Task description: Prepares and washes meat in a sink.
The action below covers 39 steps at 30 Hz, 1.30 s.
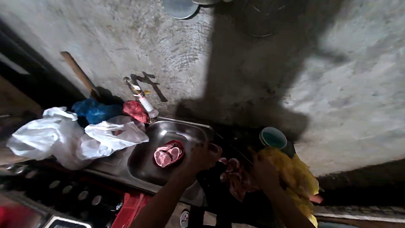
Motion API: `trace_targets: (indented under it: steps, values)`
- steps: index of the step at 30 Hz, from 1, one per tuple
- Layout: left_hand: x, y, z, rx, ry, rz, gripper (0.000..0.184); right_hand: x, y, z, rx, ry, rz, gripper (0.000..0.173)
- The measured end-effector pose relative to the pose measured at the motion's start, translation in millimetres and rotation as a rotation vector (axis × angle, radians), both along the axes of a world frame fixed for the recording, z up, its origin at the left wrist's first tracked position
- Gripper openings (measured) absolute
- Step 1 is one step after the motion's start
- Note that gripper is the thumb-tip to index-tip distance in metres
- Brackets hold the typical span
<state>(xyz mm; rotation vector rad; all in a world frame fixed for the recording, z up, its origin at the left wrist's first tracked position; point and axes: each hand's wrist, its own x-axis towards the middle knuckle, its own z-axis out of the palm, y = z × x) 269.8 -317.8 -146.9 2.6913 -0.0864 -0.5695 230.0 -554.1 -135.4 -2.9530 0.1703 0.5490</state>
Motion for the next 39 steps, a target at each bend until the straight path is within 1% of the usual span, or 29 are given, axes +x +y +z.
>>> trace_targets:
  steps: [1,2,4,5,6,8,11,14,16,17,18,20,22,24,26,27,28,30,31,33,35,37,39]
  values:
    - [-1.5,3.8,1.2,-0.061,-0.037,0.015,0.09,-5.0,-0.2,5.2,-0.012,0.002,0.016,0.053]
    - [-1.2,4.6,6.7,-0.127,-0.093,0.024,0.081,-8.6,-0.8,13.2,-0.02,0.017,0.025,0.054]
    - [1.1,-5.4,21.6,-0.236,-0.218,0.0,0.055,-20.5,-4.0,25.4,-0.02,0.017,0.052,0.057]
    - [3.6,-15.1,28.4,-0.271,-0.244,-0.046,0.046,-28.8,-7.9,27.4,-0.022,-0.046,0.085,0.056]
    - [7.3,-26.7,34.0,-0.289,-0.25,-0.112,0.041,-37.4,-12.8,28.0,-0.016,-0.145,0.13,0.053]
    - [13.7,-52.1,39.9,-0.301,-0.255,-0.245,0.037,-52.5,-21.8,29.9,0.002,-0.312,0.208,0.047]
    - [10.1,-81.6,51.1,-0.244,-0.186,-0.316,0.034,-70.0,-38.0,26.6,-0.007,-0.573,0.315,0.042]
    - [-2.3,-92.8,62.1,-0.192,-0.087,-0.361,0.035,-78.6,-51.2,28.5,-0.017,-0.644,0.346,0.044]
    - [-18.1,-95.2,62.6,-0.218,-0.032,-0.374,0.035,-79.2,-57.7,29.0,-0.004,-0.6,0.321,0.042]
    - [-29.6,-96.6,57.8,-0.26,-0.033,-0.357,0.034,-76.7,-58.6,30.5,-0.002,-0.548,0.293,0.04]
    - [-41.1,-98.6,48.4,-0.307,-0.038,-0.336,0.032,-71.8,-56.9,34.4,-0.009,-0.449,0.245,0.039]
    - [-59.9,-103.8,17.6,-0.341,0.01,-0.311,0.034,-53.0,-47.8,45.0,-0.044,-0.188,0.136,0.044]
    - [-73.6,-104.2,-14.7,-0.36,-0.015,-0.289,0.037,-27.7,-38.2,46.4,-0.059,-0.057,0.084,0.047]
    - [-84.8,-95.5,-27.5,-0.443,-0.174,-0.18,0.036,-4.3,-29.3,40.4,-0.03,-0.053,0.086,0.047]
    - [-90.7,-78.1,-38.8,-0.503,-0.48,0.011,0.033,15.2,-20.3,27.9,-0.012,-0.086,0.127,0.048]
    - [-89.3,-65.8,-45.7,-0.486,-0.613,0.111,0.037,23.3,-15.0,21.4,-0.012,-0.093,0.144,0.049]
    - [-87.0,-51.3,-47.1,-0.448,-0.657,0.207,0.046,30.8,-10.1,15.3,-0.016,-0.104,0.164,0.049]
    - [-78.0,-21.2,-50.3,-0.397,-0.619,0.357,0.066,45.3,-3.4,3.3,-0.038,-0.145,0.223,0.048]
    - [-72.5,-6.5,-53.3,-0.404,-0.557,0.394,0.074,52.6,-1.1,-2.1,-0.045,-0.138,0.243,0.049]
    - [-62.6,21.0,-58.1,-0.497,-0.379,0.393,0.086,64.0,2.2,-11.7,-0.043,-0.086,0.251,0.051]
    - [-55.1,42.0,-64.1,-0.639,-0.248,0.374,0.086,71.5,7.1,-15.5,-0.022,-0.021,0.195,0.055]
    - [-49.8,57.2,-72.1,-0.774,-0.118,0.377,0.08,78.2,20.2,-13.0,-0.015,0.021,0.139,0.055]
    - [-45.4,69.6,-74.7,-0.888,-0.008,0.391,0.073,80.8,42.0,-7.5,0.064,-0.036,0.173,0.051]
